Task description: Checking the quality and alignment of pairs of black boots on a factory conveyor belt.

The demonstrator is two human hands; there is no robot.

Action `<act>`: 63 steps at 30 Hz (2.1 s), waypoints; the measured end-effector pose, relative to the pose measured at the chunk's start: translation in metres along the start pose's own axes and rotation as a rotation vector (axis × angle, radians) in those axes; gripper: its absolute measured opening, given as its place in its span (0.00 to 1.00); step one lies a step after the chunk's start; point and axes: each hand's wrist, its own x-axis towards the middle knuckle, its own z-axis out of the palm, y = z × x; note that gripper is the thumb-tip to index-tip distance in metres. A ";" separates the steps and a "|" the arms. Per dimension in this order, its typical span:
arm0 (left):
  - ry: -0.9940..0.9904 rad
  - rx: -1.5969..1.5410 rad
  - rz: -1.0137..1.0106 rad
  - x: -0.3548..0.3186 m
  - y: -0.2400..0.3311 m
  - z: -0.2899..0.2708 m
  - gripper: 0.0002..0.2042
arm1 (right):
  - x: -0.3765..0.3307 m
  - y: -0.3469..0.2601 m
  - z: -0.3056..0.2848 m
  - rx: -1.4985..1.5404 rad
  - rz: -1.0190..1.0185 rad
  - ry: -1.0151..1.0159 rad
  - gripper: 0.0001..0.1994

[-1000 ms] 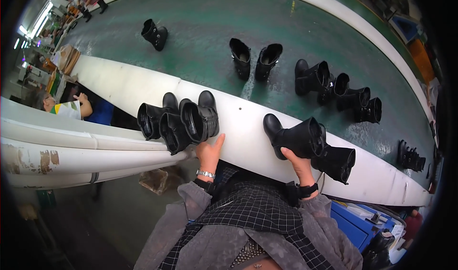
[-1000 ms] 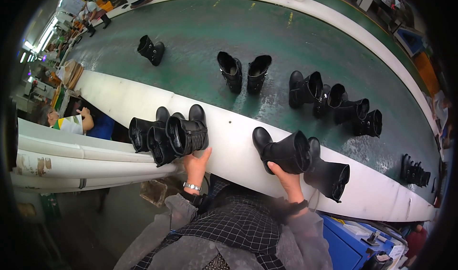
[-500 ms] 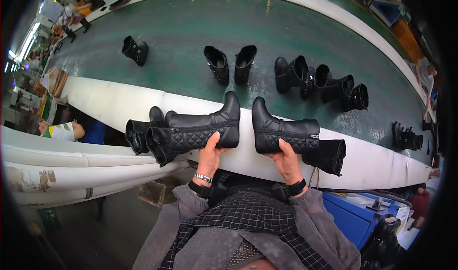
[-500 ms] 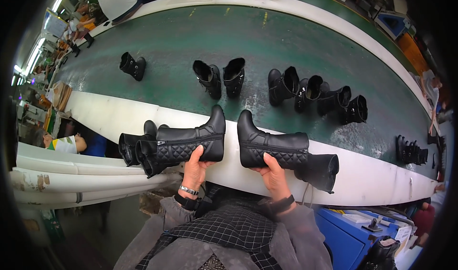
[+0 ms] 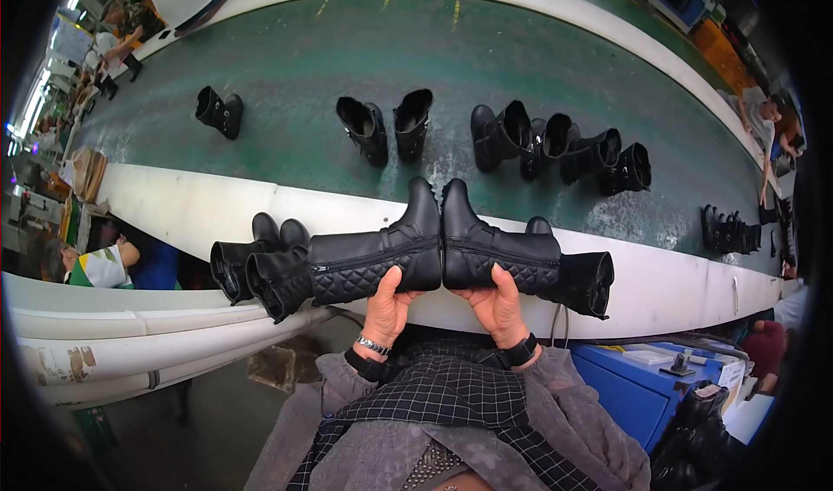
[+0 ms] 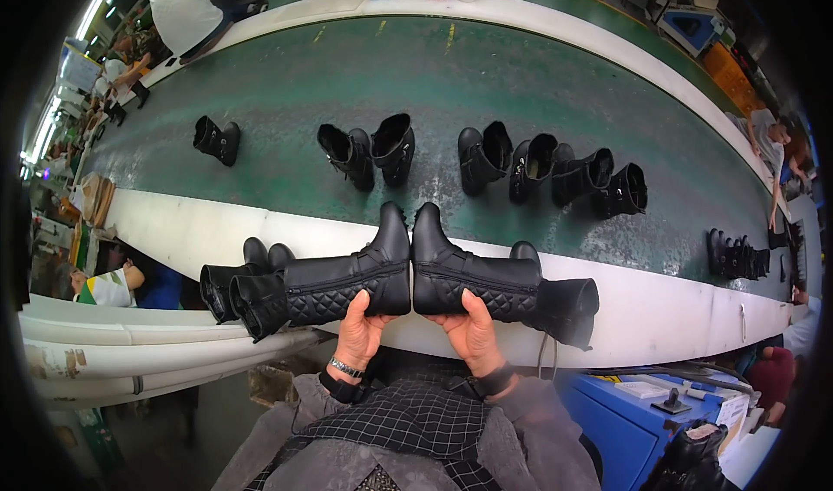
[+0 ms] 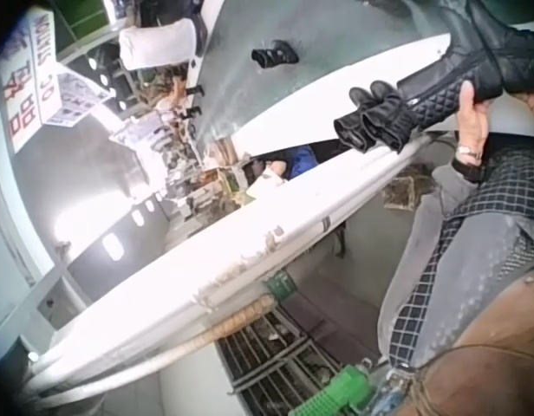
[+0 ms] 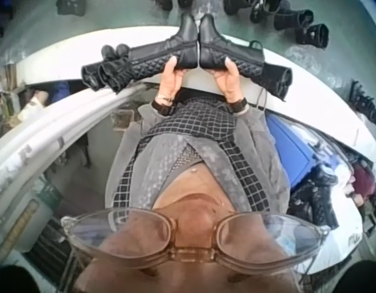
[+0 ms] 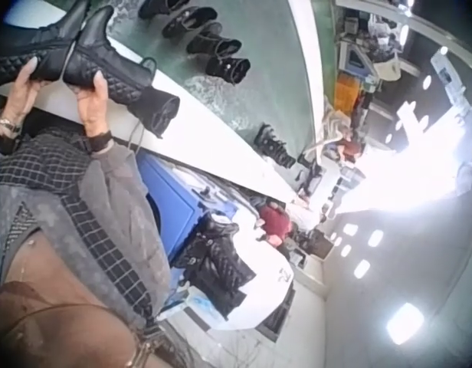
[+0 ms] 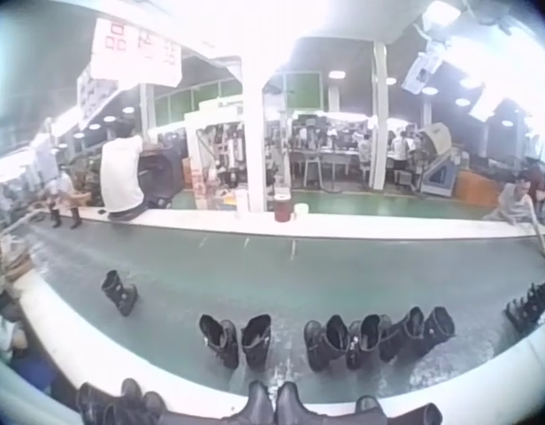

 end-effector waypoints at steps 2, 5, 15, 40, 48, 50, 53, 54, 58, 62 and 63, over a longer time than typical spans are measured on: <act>0.000 0.004 0.000 0.000 -0.002 -0.001 0.19 | 0.000 -0.001 -0.001 0.006 0.007 -0.008 0.24; 0.003 -0.001 0.003 -0.003 -0.004 -0.002 0.18 | -0.001 -0.004 -0.006 0.015 0.027 -0.044 0.23; 0.163 0.780 0.337 -0.022 -0.013 -0.029 0.21 | -0.017 0.004 -0.024 -1.086 -0.365 0.097 0.23; -0.237 1.226 0.348 0.016 0.025 -0.035 0.24 | 0.001 -0.010 -0.029 -1.467 -0.245 -0.075 0.30; 0.190 1.009 0.015 0.062 -0.015 -0.063 0.22 | 0.022 -0.005 -0.050 -0.485 0.047 0.153 0.20; 0.155 0.977 -0.030 0.058 -0.015 -0.042 0.22 | 0.027 0.008 -0.054 -0.464 0.055 0.102 0.18; 0.100 0.934 -0.064 0.050 -0.012 -0.019 0.23 | 0.025 0.021 -0.033 -0.703 -0.099 0.206 0.15; 0.069 0.790 0.021 0.044 -0.013 -0.022 0.25 | 0.024 0.022 -0.029 -1.092 -0.321 0.119 0.16; -0.053 0.569 0.123 0.031 -0.009 -0.025 0.36 | 0.008 0.021 -0.007 -1.313 -0.538 -0.078 0.23; -0.105 0.485 0.188 0.025 -0.009 -0.027 0.40 | 0.000 0.022 -0.005 -1.430 -0.656 -0.213 0.25; -0.112 0.489 0.209 0.023 -0.008 -0.028 0.41 | -0.002 0.025 -0.007 -1.420 -0.684 -0.243 0.25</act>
